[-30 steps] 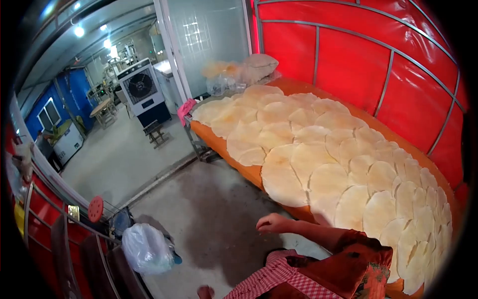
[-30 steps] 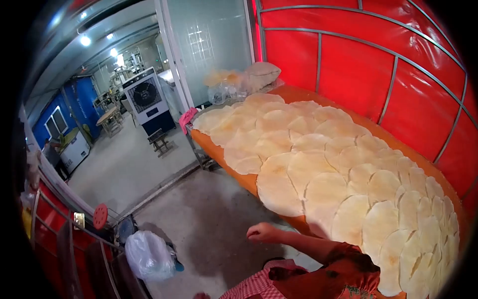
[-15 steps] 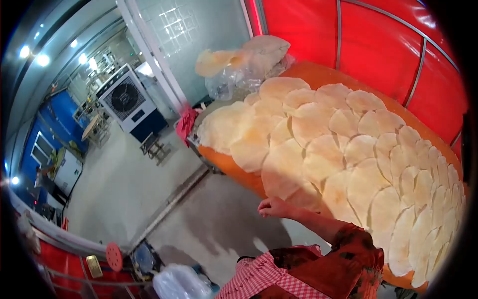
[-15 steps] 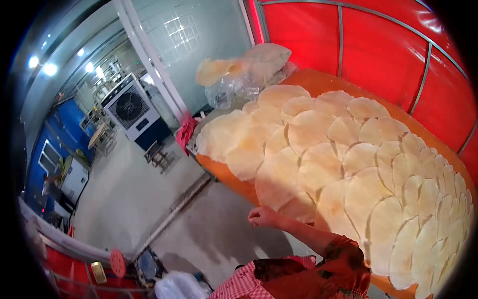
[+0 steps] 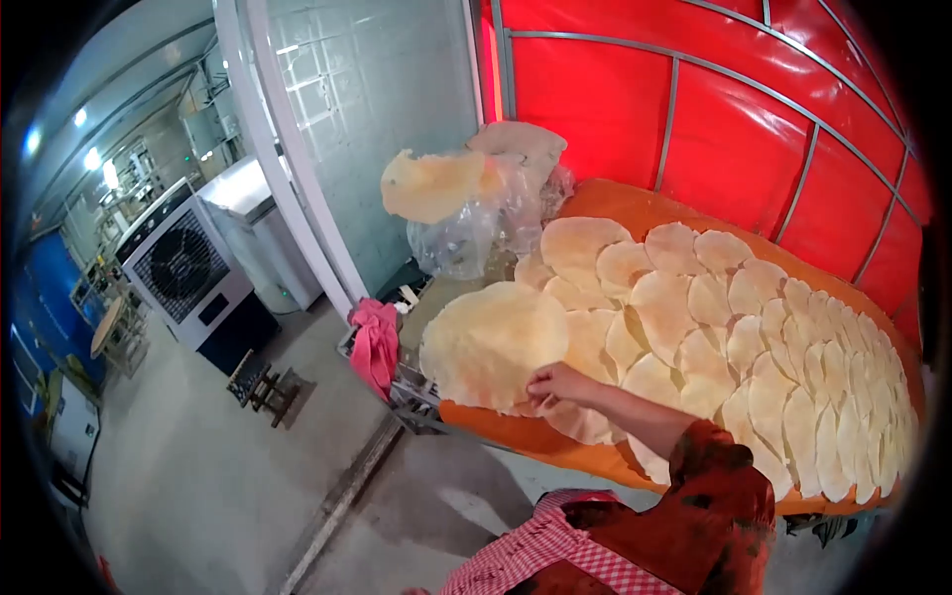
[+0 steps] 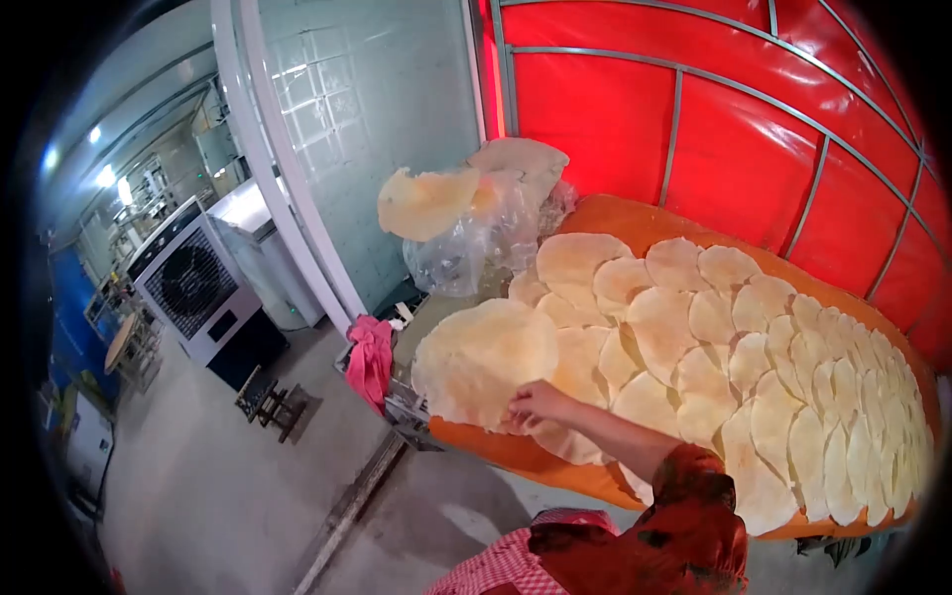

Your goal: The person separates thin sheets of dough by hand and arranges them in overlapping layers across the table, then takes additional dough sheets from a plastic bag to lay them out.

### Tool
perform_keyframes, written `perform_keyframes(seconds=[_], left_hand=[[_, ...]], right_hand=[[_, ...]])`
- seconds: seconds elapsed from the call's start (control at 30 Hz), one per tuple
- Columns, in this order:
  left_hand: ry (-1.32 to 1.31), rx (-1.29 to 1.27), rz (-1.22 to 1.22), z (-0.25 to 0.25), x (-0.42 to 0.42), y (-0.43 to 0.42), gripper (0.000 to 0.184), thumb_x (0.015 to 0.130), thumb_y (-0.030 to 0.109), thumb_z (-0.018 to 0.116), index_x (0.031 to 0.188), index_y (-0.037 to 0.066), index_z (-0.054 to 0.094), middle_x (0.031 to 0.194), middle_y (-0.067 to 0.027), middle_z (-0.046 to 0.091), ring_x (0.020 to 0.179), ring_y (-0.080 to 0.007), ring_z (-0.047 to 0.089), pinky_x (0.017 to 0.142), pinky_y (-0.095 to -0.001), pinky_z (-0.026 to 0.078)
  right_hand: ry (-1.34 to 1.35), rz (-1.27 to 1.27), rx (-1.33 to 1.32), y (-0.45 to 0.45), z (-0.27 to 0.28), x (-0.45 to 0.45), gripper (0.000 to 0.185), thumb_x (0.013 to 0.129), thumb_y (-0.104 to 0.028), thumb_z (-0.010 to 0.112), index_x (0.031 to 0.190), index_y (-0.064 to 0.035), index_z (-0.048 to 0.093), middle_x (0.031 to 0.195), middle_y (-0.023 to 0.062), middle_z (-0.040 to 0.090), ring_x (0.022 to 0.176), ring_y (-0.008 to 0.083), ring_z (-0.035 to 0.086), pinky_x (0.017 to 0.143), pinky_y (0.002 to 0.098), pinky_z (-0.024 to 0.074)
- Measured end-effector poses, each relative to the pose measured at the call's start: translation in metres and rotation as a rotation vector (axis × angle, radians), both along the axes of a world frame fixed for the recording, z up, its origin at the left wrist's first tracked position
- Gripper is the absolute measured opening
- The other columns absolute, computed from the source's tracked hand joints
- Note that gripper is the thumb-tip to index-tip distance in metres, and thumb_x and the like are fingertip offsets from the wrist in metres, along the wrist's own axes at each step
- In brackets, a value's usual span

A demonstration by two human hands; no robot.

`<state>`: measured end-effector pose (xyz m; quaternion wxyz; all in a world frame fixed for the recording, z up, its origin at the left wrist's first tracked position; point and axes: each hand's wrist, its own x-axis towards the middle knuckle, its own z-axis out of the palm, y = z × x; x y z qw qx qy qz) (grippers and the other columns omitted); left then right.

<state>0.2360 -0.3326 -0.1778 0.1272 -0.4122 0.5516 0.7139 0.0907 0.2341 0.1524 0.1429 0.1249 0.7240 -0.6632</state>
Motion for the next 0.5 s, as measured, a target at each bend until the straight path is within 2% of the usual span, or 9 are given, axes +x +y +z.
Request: perform_keyframes(seconds=[0.1,0.13,0.17,0.2,0.23,0.33,0.43,0.5], left_hand=[[0.372,0.155,-0.022,-0.072,-0.141,-0.058,0.012,0.087,0.007,0.053,0.077,0.009,0.048,0.063,-0.0029,0.049,0.048,-0.0132,0.047,0.038,-0.0243,0.035],[0.384,0.094,-0.054,0.057,-0.181,-0.011,0.010,0.088,0.008,0.052,0.078,0.010,0.048,0.062,-0.0020,0.048,0.048,-0.0125,0.047,0.038,-0.0241,0.035],[0.424,-0.012,-0.105,0.086,-0.227,0.005,0.009,0.088,0.010,0.052,0.081,0.009,0.047,0.063,-0.0021,0.048,0.049,-0.0117,0.048,0.039,-0.0238,0.036],[0.549,0.017,-0.186,0.085,-0.270,0.007,0.007,0.089,0.013,0.052,0.086,0.007,0.050,0.067,-0.0042,0.052,0.054,-0.0130,0.053,0.043,-0.0247,0.041],[0.536,-0.006,-0.116,0.135,-0.293,0.042,0.011,0.090,0.017,0.055,0.092,0.007,0.051,0.074,-0.0070,0.058,0.060,-0.0174,0.057,0.051,-0.0279,0.047],[0.545,0.023,-0.266,0.204,-0.352,0.109,0.015,0.090,0.014,0.056,0.100,0.003,0.055,0.081,-0.0085,0.061,0.068,-0.0190,0.062,0.058,-0.0287,0.052],[0.604,-0.027,-0.640,0.251,-0.410,0.165,0.021,0.089,0.017,0.058,0.105,0.004,0.056,0.089,-0.0113,0.064,0.075,-0.0216,0.065,0.064,-0.0326,0.054],[0.679,-0.024,-0.701,0.270,-0.453,0.202,0.022,0.089,0.019,0.061,0.102,0.002,0.059,0.085,-0.0055,0.063,0.074,-0.0159,0.063,0.063,-0.0299,0.052]], right_hand=[[0.034,-0.068,0.064,0.017,0.015,-0.071,0.014,0.089,-0.017,0.060,0.095,-0.0040,0.063,0.082,0.0036,0.065,0.073,0.0131,0.064,0.060,0.0266,0.0508],[0.047,-0.088,0.094,0.025,0.017,-0.098,0.014,0.089,-0.017,0.060,0.094,-0.0042,0.063,0.081,0.0034,0.065,0.072,0.0130,0.063,0.060,0.0271,0.0510],[0.095,-0.106,0.135,0.033,0.021,-0.124,0.014,0.088,-0.018,0.061,0.091,-0.0048,0.063,0.081,0.0031,0.065,0.069,0.0127,0.062,0.059,0.0278,0.0508],[0.140,-0.119,0.175,0.042,0.027,-0.149,0.014,0.087,-0.019,0.062,0.089,-0.0054,0.063,0.080,0.0029,0.064,0.066,0.0124,0.061,0.057,0.0285,0.0506],[0.131,-0.151,0.107,0.050,0.035,-0.174,0.013,0.086,-0.019,0.062,0.087,-0.0059,0.063,0.079,0.0028,0.064,0.066,0.0122,0.061,0.056,0.0278,0.0500],[0.213,-0.275,-0.033,0.081,0.049,-0.257,0.013,0.084,-0.019,0.063,0.084,-0.0063,0.062,0.076,0.0039,0.063,0.063,0.0123,0.061,0.052,0.0261,0.0483],[0.347,-0.441,-0.092,0.121,0.040,-0.342,0.015,0.083,-0.020,0.065,0.083,-0.0054,0.061,0.073,0.0049,0.063,0.062,0.0124,0.061,0.051,0.0268,0.0481],[0.432,-0.615,0.005,0.138,0.047,-0.383,0.019,0.083,-0.022,0.065,0.085,-0.0042,0.061,0.073,0.0056,0.063,0.062,0.0134,0.061,0.051,0.0284,0.0483]])
